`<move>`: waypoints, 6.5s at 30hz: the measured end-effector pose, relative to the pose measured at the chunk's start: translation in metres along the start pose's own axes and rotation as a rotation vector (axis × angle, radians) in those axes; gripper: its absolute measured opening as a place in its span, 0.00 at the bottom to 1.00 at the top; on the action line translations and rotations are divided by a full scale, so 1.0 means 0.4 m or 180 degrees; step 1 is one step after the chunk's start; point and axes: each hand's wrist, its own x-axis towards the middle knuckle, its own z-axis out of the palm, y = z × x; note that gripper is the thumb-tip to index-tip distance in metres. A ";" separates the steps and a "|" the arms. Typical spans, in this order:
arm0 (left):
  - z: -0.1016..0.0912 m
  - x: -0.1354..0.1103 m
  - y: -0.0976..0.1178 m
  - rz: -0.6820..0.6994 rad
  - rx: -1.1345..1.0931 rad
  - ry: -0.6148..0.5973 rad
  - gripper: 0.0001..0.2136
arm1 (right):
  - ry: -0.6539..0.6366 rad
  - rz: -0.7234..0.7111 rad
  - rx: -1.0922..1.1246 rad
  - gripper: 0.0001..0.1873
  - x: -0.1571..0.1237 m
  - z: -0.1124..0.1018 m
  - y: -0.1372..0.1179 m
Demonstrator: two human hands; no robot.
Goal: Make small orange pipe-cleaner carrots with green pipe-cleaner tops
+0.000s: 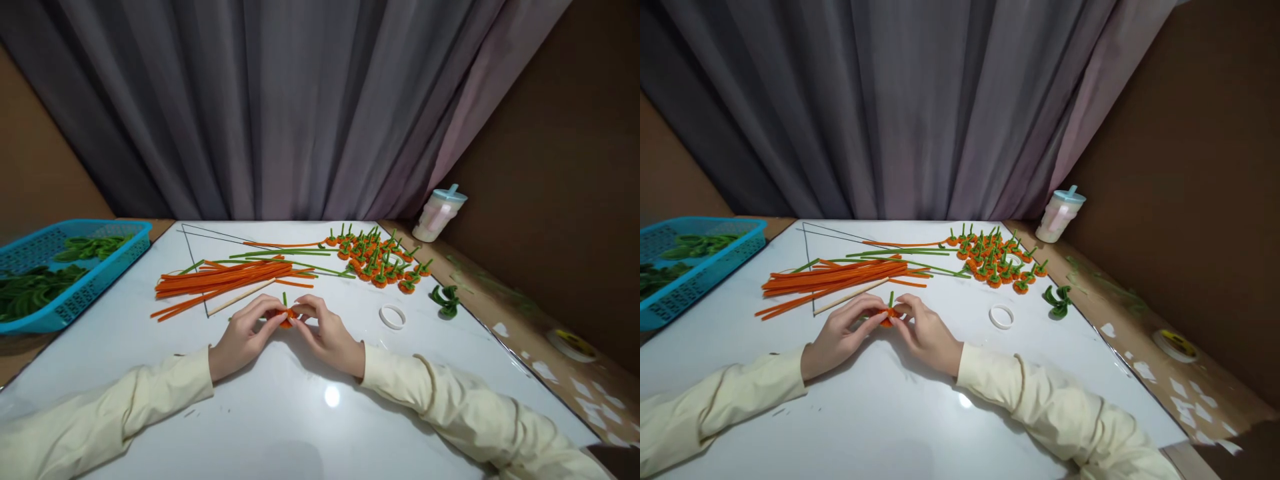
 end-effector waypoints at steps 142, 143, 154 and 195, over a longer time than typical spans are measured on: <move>-0.079 0.062 0.035 -0.1692 -0.1535 -0.0710 0.17 | -0.0473 -0.0114 -0.0975 0.21 0.005 -0.038 0.020; -0.079 0.066 0.041 -0.1995 -0.1844 -0.0683 0.18 | -0.0458 -0.0113 -0.0998 0.20 0.005 -0.038 0.019; -0.033 0.034 0.009 -0.2549 -0.2129 -0.1075 0.22 | -0.0617 -0.0670 -0.1203 0.16 0.007 -0.034 0.009; -0.028 0.016 0.023 -0.2267 -0.2094 -0.1761 0.18 | -0.0942 0.0317 -0.0718 0.17 0.009 -0.028 -0.005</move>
